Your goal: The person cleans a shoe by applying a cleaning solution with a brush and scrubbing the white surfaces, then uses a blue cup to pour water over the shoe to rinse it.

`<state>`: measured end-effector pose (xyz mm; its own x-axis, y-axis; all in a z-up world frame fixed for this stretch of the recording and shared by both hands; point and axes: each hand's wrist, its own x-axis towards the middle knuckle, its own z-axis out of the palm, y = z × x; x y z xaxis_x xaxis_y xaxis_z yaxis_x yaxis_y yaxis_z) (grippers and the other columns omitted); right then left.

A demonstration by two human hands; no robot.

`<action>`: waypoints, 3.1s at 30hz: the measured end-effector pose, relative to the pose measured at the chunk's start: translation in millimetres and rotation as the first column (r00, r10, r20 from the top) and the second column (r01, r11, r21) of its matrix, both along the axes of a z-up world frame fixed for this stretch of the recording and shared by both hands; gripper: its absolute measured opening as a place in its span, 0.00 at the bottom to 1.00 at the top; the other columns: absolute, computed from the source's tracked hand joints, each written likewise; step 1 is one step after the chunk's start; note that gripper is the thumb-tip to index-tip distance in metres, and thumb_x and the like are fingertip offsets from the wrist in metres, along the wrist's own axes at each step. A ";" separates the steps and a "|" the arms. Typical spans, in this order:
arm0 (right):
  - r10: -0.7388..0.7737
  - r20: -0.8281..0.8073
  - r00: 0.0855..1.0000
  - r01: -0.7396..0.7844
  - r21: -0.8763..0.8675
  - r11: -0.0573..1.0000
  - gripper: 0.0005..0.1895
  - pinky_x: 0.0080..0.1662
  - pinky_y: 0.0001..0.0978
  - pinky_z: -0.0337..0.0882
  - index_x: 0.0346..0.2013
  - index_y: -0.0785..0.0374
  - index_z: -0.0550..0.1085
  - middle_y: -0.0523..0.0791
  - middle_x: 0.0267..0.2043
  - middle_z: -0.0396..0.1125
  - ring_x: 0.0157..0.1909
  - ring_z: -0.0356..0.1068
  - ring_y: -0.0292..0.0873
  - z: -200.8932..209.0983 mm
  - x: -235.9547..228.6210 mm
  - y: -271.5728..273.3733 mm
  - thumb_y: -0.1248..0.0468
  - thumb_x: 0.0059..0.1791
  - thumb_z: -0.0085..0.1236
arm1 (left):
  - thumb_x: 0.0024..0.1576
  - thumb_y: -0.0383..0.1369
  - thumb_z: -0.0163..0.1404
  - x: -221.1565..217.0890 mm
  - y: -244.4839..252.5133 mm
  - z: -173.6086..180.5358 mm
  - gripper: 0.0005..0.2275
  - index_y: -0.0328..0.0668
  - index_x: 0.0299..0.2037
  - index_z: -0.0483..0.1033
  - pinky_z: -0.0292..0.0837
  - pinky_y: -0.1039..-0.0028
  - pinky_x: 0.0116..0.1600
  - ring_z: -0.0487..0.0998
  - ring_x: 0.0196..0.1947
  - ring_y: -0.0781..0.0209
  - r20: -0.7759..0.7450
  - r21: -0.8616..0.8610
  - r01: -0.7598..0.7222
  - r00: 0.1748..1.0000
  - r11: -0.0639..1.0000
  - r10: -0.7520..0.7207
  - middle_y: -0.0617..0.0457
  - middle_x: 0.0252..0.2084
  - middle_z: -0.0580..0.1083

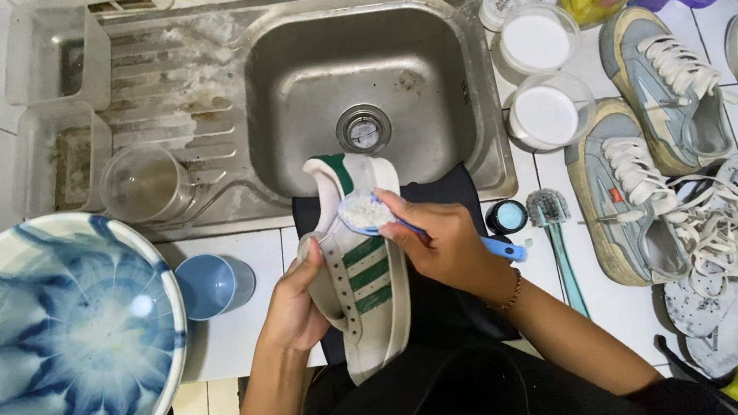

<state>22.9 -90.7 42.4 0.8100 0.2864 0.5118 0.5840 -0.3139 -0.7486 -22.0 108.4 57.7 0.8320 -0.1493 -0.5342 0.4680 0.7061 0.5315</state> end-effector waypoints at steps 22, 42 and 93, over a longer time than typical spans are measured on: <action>-0.068 -0.229 0.971 0.053 -0.072 0.996 0.20 0.27 0.33 0.70 0.50 0.59 0.78 0.47 0.17 0.68 0.22 0.73 0.47 3.0 5.6 -31.0 0.64 0.44 0.65 | 0.59 0.43 0.48 -11.5 5.1 -26.3 0.20 0.32 0.52 0.75 0.73 0.44 0.53 0.80 0.48 0.38 -0.068 -0.054 -0.010 0.998 0.998 0.007 0.36 0.47 0.78; -0.384 -0.441 0.811 -0.001 -0.657 0.754 0.11 0.27 0.32 0.57 0.42 0.57 0.78 0.41 0.20 0.64 0.20 0.58 0.39 81.5 109.5 -85.0 0.56 0.55 0.52 | 0.61 0.38 0.49 -21.9 25.8 -42.5 0.15 0.38 0.53 0.73 0.64 0.42 0.63 0.71 0.59 0.35 0.123 -0.323 0.016 0.992 0.946 0.025 0.34 0.58 0.72; 0.120 0.553 0.824 0.237 -0.529 0.815 0.14 0.26 0.36 0.61 0.14 0.52 0.73 0.43 0.16 0.66 0.22 0.66 0.44 -8.5 13.1 41.0 0.57 0.44 0.54 | 0.63 0.52 0.38 -1.3 13.8 -68.6 0.29 0.31 0.60 0.70 0.61 0.48 0.67 0.72 0.61 0.40 -0.118 -0.195 -0.020 0.993 0.981 -0.004 0.36 0.58 0.72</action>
